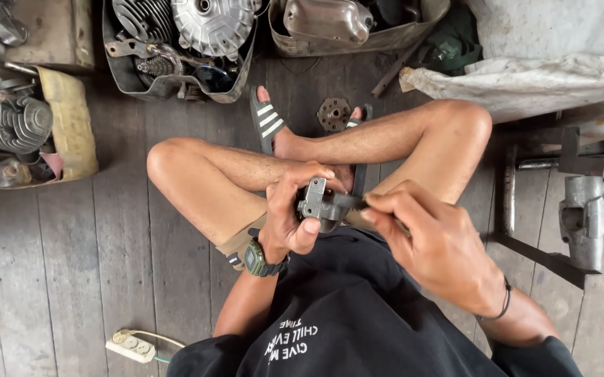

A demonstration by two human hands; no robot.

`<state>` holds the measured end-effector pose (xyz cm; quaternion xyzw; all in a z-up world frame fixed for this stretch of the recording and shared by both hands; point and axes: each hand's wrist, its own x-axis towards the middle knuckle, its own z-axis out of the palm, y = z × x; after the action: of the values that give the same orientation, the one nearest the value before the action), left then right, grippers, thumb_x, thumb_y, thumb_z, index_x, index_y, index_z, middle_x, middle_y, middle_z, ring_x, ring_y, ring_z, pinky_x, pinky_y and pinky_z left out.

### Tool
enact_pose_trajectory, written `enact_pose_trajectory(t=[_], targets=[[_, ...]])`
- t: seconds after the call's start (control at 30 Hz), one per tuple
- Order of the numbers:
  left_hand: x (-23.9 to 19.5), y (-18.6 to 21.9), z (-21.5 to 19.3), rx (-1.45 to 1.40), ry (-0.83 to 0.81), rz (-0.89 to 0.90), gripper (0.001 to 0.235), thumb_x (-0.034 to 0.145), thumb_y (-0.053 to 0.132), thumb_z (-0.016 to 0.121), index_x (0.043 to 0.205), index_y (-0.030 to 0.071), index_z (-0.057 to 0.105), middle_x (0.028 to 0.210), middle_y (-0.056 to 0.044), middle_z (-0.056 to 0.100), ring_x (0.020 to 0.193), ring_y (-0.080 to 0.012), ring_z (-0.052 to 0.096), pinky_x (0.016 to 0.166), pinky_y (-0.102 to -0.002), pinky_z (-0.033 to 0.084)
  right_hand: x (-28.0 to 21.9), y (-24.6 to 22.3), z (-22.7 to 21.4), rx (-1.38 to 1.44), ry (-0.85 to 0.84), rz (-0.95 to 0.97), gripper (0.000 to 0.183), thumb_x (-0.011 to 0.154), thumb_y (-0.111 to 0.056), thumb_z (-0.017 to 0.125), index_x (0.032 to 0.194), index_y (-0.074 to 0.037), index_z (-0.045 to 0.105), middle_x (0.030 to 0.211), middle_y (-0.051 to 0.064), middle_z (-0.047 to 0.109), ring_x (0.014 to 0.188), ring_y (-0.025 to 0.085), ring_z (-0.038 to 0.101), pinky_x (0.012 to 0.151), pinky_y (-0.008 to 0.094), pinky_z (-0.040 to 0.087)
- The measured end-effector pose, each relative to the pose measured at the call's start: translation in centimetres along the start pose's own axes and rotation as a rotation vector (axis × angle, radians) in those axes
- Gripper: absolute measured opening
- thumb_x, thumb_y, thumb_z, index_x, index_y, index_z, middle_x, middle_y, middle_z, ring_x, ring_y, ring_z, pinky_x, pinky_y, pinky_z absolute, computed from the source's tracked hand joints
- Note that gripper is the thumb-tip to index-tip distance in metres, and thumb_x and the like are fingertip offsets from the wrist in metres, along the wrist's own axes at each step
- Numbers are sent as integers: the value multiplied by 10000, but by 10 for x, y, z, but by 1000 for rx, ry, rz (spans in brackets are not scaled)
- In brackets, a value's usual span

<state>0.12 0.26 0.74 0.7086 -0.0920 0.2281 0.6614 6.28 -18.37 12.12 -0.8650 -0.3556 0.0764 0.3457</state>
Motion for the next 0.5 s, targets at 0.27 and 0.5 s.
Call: enact_pose_trajectory(t=[0.27, 0.5], targets=[[0, 1, 1, -26, -26, 2, 508, 1045, 497, 467, 1243, 32, 520, 879, -126, 726, 725, -216, 705, 696, -316, 591, -5, -6, -4, 36, -72, -49, 154, 857, -40, 752, 969, -18, 648, 854, 33, 677, 499, 152, 606, 433, 319, 468], [-1, 2, 0, 1, -14, 1, 502, 1052, 488, 458, 1237, 25, 514, 879, -124, 721, 733, -226, 704, 711, -325, 595, -7, -6, 1, 60, -80, -61, 143, 857, -60, 753, 963, -43, 658, 827, 22, 649, 500, 137, 581, 432, 309, 460]])
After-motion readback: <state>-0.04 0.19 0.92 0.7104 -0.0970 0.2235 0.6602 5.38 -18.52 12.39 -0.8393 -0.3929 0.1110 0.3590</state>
